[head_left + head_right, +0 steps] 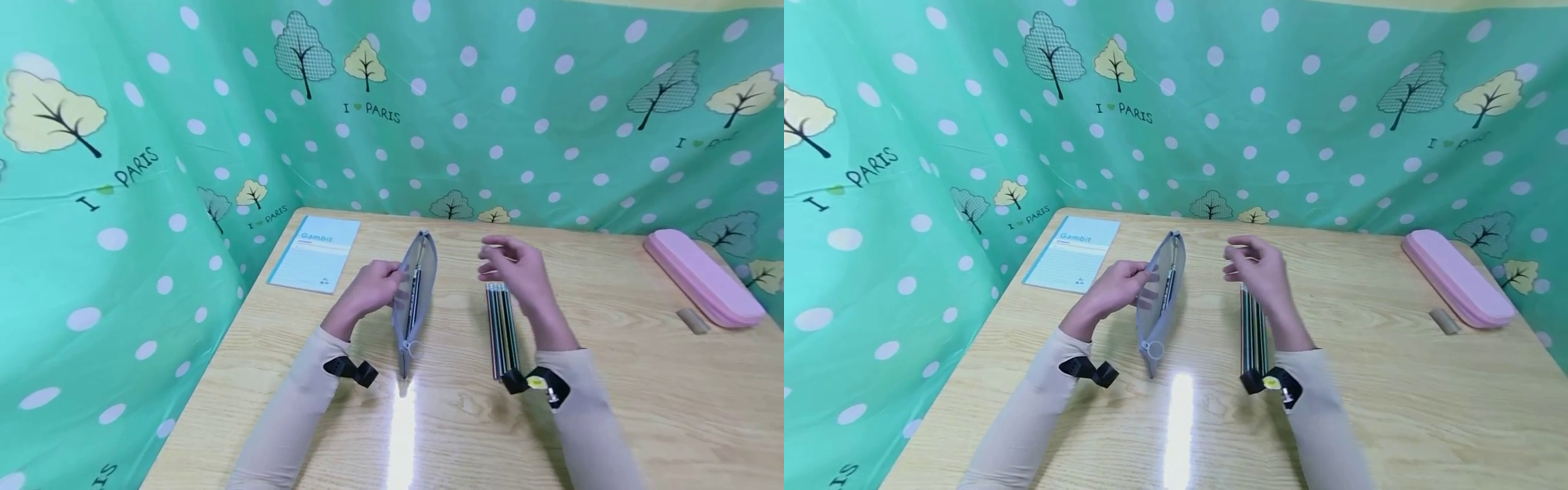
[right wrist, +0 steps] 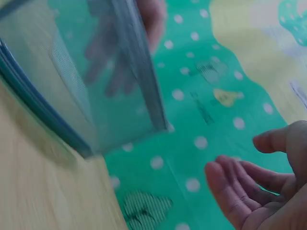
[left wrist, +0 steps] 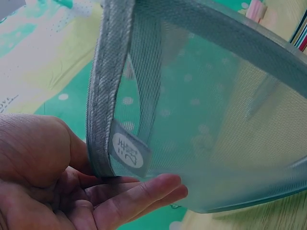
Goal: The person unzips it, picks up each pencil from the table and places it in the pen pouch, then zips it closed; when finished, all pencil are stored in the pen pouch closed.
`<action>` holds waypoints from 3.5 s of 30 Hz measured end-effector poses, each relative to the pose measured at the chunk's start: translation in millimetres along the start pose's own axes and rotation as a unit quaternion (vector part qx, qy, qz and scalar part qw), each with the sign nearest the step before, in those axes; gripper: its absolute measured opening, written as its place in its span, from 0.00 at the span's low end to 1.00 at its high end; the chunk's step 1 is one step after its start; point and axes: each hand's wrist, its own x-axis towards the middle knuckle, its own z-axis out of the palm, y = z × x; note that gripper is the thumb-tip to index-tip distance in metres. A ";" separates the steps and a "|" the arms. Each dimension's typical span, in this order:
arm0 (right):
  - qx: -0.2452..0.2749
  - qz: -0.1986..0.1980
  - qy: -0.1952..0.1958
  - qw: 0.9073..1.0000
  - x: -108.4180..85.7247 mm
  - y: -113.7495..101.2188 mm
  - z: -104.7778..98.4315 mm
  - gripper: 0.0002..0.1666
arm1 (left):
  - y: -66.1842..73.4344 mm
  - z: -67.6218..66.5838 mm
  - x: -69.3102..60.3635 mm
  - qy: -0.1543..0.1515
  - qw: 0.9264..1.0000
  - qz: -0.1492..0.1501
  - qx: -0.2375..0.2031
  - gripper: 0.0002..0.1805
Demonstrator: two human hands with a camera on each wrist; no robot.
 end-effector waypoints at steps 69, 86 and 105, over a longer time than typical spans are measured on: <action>0.007 0.107 -0.030 0.994 20.4 55.6 -62.7 0.29 | -1.6 -5.0 0.2 -0.005 1.000 0.010 -0.011 0.23; 0.120 0.114 -0.045 0.985 15.5 43.5 -37.9 0.38 | -1.3 -3.9 2.5 -0.007 1.000 0.010 -0.017 0.22; 0.159 0.104 -0.102 0.976 14.6 -0.5 20.2 0.39 | -1.6 -4.8 1.2 -0.002 1.000 0.013 -0.012 0.22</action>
